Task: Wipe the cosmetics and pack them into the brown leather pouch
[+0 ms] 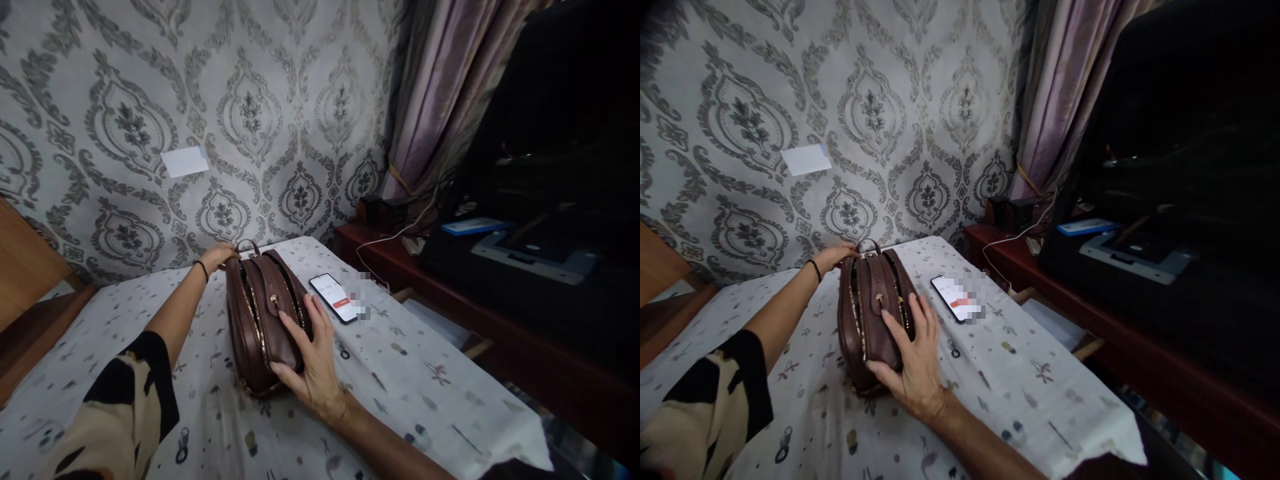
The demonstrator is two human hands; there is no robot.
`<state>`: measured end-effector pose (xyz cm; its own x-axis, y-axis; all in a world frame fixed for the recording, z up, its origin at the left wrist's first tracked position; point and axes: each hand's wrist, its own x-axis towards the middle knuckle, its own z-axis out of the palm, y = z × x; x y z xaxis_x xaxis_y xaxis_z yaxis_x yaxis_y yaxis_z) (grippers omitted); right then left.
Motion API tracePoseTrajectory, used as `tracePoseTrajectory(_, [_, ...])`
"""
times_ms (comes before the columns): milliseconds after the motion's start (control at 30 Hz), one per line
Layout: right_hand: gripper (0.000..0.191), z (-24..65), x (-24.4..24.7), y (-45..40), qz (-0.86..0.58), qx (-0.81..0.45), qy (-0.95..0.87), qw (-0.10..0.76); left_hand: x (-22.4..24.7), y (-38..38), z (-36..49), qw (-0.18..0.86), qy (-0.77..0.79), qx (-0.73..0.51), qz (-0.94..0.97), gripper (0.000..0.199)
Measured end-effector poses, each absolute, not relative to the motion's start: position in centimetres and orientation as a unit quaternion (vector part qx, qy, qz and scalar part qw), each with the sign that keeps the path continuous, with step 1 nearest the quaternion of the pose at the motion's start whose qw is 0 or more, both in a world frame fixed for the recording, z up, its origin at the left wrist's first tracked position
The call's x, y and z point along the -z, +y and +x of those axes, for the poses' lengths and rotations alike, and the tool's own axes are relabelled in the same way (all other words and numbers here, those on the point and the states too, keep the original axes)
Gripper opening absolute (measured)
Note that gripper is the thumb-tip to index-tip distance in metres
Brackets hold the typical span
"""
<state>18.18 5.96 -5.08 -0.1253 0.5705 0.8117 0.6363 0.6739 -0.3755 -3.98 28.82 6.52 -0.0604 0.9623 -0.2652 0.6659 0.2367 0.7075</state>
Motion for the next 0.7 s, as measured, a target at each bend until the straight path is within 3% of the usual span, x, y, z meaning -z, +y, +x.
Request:
tracePoseTrajectory(233, [0.093, 18.0, 5.1, 6.0, -0.390, 0.051, -0.758, 0.521, -6.8, 29.2, -3.5, 0.325, 0.711, -0.205, 0.589, 0.038])
tracePoseTrajectory(700, [0.060, 17.6, 5.0, 6.3, -0.372, 0.071, -0.752, 0.539, -6.9, 28.1, -2.2, 0.072, 0.727, -0.193, 0.655, 0.037])
